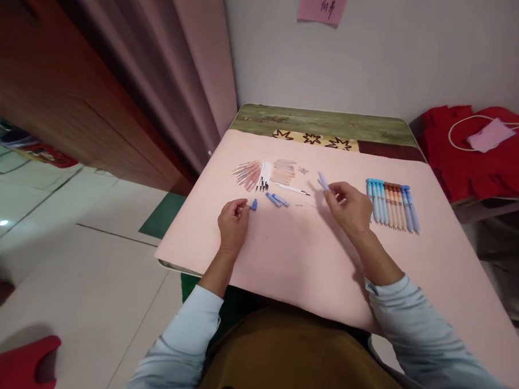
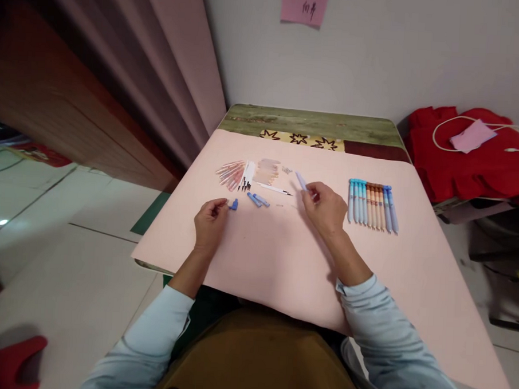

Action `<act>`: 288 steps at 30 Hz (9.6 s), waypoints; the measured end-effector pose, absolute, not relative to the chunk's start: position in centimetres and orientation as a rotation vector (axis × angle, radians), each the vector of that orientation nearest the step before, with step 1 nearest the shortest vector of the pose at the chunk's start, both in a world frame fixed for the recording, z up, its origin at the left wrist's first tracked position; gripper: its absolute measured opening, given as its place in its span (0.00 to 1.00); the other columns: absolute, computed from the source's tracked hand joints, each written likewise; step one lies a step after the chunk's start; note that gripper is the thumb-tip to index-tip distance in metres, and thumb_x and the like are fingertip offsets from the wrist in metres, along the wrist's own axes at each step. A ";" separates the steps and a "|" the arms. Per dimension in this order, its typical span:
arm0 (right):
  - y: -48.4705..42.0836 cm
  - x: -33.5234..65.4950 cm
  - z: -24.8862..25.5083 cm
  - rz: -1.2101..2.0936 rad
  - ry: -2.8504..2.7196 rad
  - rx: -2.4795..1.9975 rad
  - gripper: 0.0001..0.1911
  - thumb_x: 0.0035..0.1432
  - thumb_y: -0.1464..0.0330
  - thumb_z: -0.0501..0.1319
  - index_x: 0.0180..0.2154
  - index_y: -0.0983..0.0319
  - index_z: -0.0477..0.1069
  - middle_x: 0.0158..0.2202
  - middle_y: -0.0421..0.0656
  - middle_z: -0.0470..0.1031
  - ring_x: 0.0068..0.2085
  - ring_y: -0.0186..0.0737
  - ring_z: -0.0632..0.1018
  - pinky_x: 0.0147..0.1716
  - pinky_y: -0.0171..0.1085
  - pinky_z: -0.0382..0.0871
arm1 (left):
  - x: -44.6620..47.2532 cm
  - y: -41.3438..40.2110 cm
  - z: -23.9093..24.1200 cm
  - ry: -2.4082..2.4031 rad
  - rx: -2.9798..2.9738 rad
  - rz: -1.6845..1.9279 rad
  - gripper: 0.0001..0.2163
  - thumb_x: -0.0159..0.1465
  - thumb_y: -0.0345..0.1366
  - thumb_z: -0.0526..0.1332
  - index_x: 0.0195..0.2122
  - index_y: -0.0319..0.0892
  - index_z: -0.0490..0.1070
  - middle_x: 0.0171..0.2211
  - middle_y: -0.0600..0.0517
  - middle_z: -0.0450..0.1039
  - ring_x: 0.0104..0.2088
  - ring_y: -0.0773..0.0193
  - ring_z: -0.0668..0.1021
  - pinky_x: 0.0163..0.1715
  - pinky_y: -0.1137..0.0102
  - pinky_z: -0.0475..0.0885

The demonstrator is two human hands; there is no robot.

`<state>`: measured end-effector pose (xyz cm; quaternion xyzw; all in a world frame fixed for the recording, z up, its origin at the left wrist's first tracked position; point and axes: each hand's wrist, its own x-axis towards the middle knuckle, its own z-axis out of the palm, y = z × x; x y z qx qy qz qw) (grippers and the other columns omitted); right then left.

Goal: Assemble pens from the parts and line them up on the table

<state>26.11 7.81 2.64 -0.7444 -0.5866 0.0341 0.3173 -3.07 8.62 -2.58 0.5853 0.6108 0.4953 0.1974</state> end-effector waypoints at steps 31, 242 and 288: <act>6.1 27.8 1.1 0.127 -1.681 -2.138 0.12 0.55 0.64 0.58 0.38 0.55 0.79 0.36 0.42 0.78 0.35 0.42 0.73 0.33 0.38 0.58 | 3.6 4.8 -1.3 1.422 2.229 1.156 0.13 0.66 0.27 0.54 0.47 0.43 0.73 0.39 0.48 0.72 0.42 0.60 0.75 0.44 0.64 0.73; 9.4 19.0 1.7 0.209 -1.781 -1.842 0.11 0.59 0.66 0.57 0.39 0.60 0.77 0.36 0.46 0.78 0.35 0.42 0.75 0.36 0.38 0.64 | 0.1 5.1 -0.5 0.618 0.479 1.330 0.15 0.58 0.39 0.69 0.44 0.39 0.76 0.28 0.53 0.74 0.25 0.73 0.74 0.26 0.77 0.69; -2.2 20.7 3.0 0.181 -1.434 -1.618 0.12 0.61 0.60 0.60 0.38 0.57 0.80 0.35 0.43 0.81 0.31 0.39 0.77 0.35 0.38 0.71 | 0.9 2.3 4.2 0.713 -0.145 1.234 0.08 0.69 0.28 0.56 0.41 0.34 0.75 0.32 0.48 0.81 0.29 0.71 0.81 0.36 0.78 0.77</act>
